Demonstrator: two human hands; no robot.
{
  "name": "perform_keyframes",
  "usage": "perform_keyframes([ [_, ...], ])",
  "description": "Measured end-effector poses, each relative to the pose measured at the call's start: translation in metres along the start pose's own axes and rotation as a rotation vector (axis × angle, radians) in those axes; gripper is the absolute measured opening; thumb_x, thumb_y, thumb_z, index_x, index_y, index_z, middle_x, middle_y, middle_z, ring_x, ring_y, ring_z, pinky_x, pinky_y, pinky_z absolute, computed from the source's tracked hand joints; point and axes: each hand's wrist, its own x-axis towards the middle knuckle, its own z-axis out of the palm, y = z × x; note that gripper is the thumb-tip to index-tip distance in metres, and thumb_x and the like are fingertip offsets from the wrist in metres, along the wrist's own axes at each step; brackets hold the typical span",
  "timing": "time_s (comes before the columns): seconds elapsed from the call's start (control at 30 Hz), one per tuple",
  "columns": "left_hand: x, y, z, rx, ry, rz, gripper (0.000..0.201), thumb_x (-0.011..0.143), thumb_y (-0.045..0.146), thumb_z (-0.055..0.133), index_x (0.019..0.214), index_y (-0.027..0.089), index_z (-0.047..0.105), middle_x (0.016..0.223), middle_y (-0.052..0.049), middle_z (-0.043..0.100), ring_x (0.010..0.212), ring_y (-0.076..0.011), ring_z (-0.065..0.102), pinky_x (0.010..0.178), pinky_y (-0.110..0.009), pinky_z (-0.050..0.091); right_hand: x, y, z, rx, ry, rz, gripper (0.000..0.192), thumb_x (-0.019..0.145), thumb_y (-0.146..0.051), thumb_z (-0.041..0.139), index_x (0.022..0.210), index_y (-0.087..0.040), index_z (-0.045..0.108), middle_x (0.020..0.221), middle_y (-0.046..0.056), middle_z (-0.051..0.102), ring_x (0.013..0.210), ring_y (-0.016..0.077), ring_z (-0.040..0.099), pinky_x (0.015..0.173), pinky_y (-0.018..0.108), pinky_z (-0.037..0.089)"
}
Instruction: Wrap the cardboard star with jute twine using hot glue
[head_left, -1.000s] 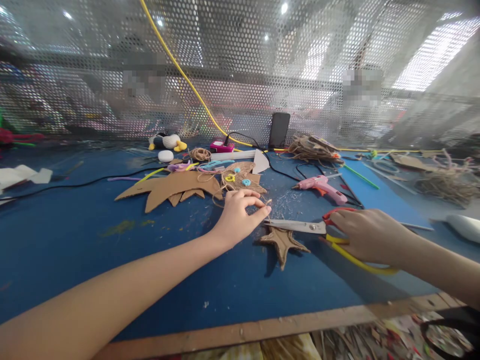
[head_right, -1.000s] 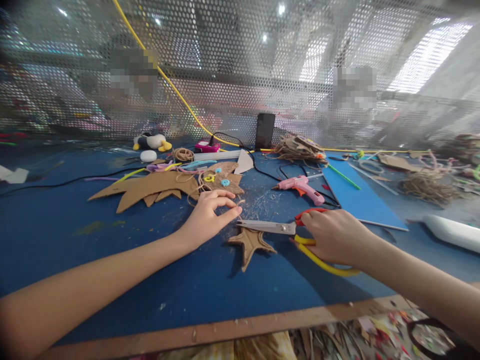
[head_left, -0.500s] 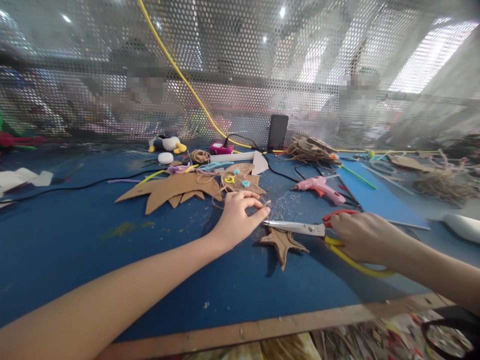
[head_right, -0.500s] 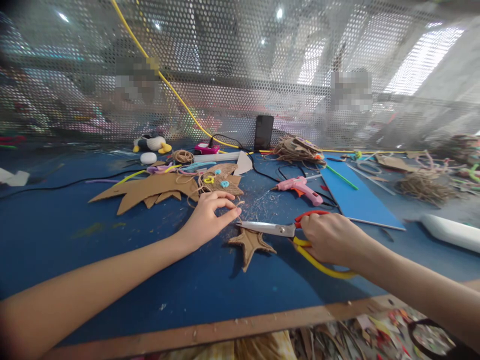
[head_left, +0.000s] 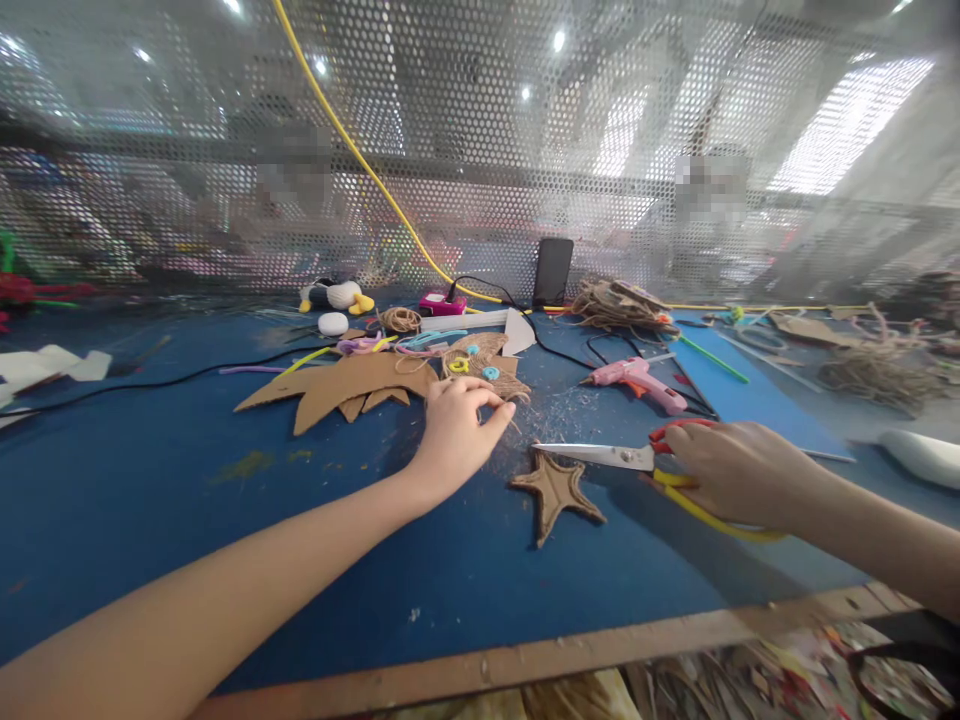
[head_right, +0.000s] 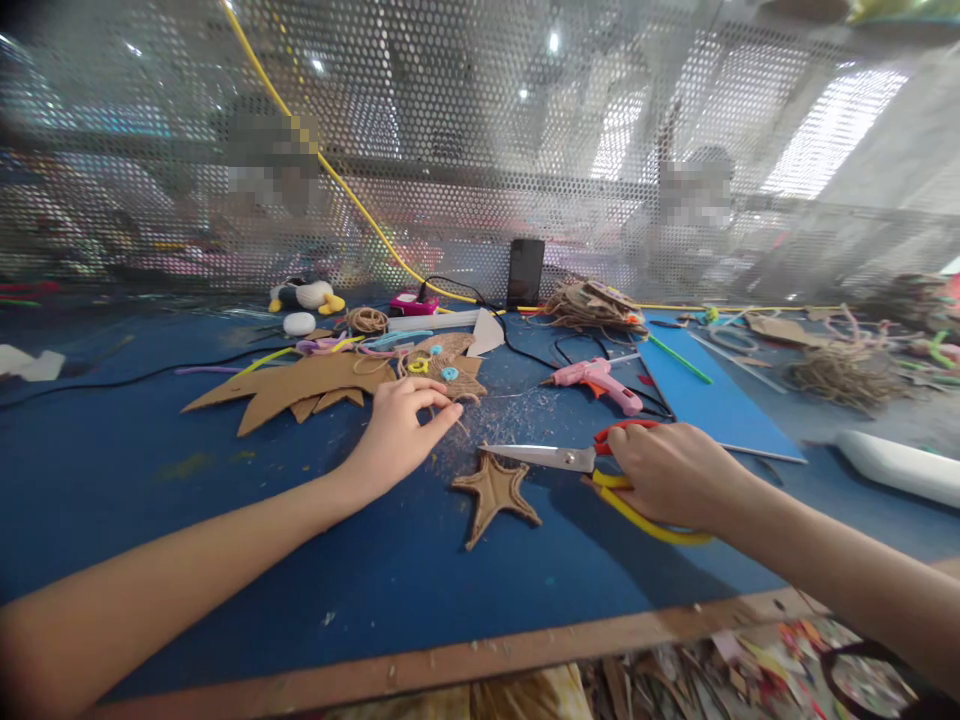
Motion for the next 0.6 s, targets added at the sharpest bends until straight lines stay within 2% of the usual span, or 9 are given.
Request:
perform_keyframes([
  [0.07,0.007,-0.006,-0.011,0.185,0.010,0.083,0.021,0.094,0.032,0.064,0.084,0.019,0.076,0.113,-0.010,0.070,0.113,-0.0327,0.054,0.107,-0.053,0.040,-0.004,0.001,-0.006,-0.026,-0.074,0.022,0.036,0.093,-0.056,0.049,0.093,-0.023,0.063,0.082,0.009,0.075,0.066,0.0297,0.072,0.049,0.036,0.036],
  [0.13,0.011,-0.006,-0.023,0.378,0.023,0.177,0.020,0.093,0.030,0.063,0.098,0.015,0.074,0.119,-0.016,0.066,0.118,-0.0386,0.049,0.104,-0.056,0.042,-0.006,0.003,-0.012,-0.053,-0.121,0.044,0.037,0.092,-0.058,0.049,0.094,-0.024,0.063,0.084,0.009,0.076,0.067,0.0322,0.072,0.050,0.038,0.038],
  [0.2,0.009,0.002,-0.034,0.472,0.106,0.198,0.024,0.093,0.023,0.057,0.110,0.011,0.069,0.124,-0.020,0.061,0.119,-0.0407,0.048,0.102,-0.059,0.042,-0.005,0.004,-0.017,-0.069,-0.128,0.091,0.037,0.089,-0.061,0.052,0.088,-0.026,0.061,0.080,0.009,0.075,0.062,0.0330,0.070,0.050,0.039,0.039],
  [0.27,0.000,0.016,-0.039,0.503,0.117,0.230,0.023,0.091,0.016,0.052,0.106,0.012,0.069,0.125,-0.019,0.061,0.120,-0.0410,0.048,0.100,-0.059,0.043,0.001,0.004,-0.025,-0.083,-0.146,0.187,0.038,0.087,-0.064,0.054,0.081,-0.027,0.059,0.072,0.008,0.073,0.058,0.0329,0.068,0.049,0.038,0.038],
  [0.37,-0.021,0.039,-0.036,0.453,-0.034,0.334,0.015,0.086,0.019,0.057,0.084,0.017,0.071,0.115,-0.014,0.066,0.116,-0.0375,0.050,0.099,-0.055,0.046,0.019,0.000,-0.042,-0.079,-0.167,0.362,0.041,0.089,-0.065,0.050,0.077,-0.026,0.056,0.073,0.010,0.073,0.063,0.0330,0.068,0.053,0.037,0.038],
  [0.43,-0.035,0.048,-0.029,0.416,-0.110,0.359,0.019,0.086,0.028,0.059,0.087,0.016,0.073,0.119,-0.015,0.066,0.119,-0.0381,0.049,0.100,-0.056,0.048,0.037,-0.004,-0.056,-0.034,-0.131,0.387,0.042,0.095,-0.061,0.041,0.084,-0.024,0.058,0.090,0.012,0.076,0.073,0.0330,0.070,0.059,0.038,0.041],
  [0.53,-0.049,0.049,-0.018,0.390,-0.180,0.368,0.029,0.089,0.037,0.059,0.098,0.014,0.074,0.131,-0.019,0.063,0.124,-0.0400,0.047,0.102,-0.058,0.047,0.071,-0.010,-0.067,0.036,-0.049,0.268,0.042,0.099,-0.053,0.037,0.094,-0.018,0.060,0.097,0.015,0.074,0.081,0.0304,0.070,0.065,0.037,0.042],
  [0.6,-0.051,0.044,-0.014,0.353,-0.233,0.326,0.022,0.088,0.031,0.061,0.097,0.016,0.074,0.131,-0.015,0.063,0.124,-0.0385,0.047,0.102,-0.058,0.048,0.100,-0.015,-0.067,0.097,-0.011,0.203,0.040,0.097,-0.051,0.044,0.100,-0.015,0.061,0.100,0.015,0.074,0.084,0.0288,0.070,0.066,0.035,0.042],
])
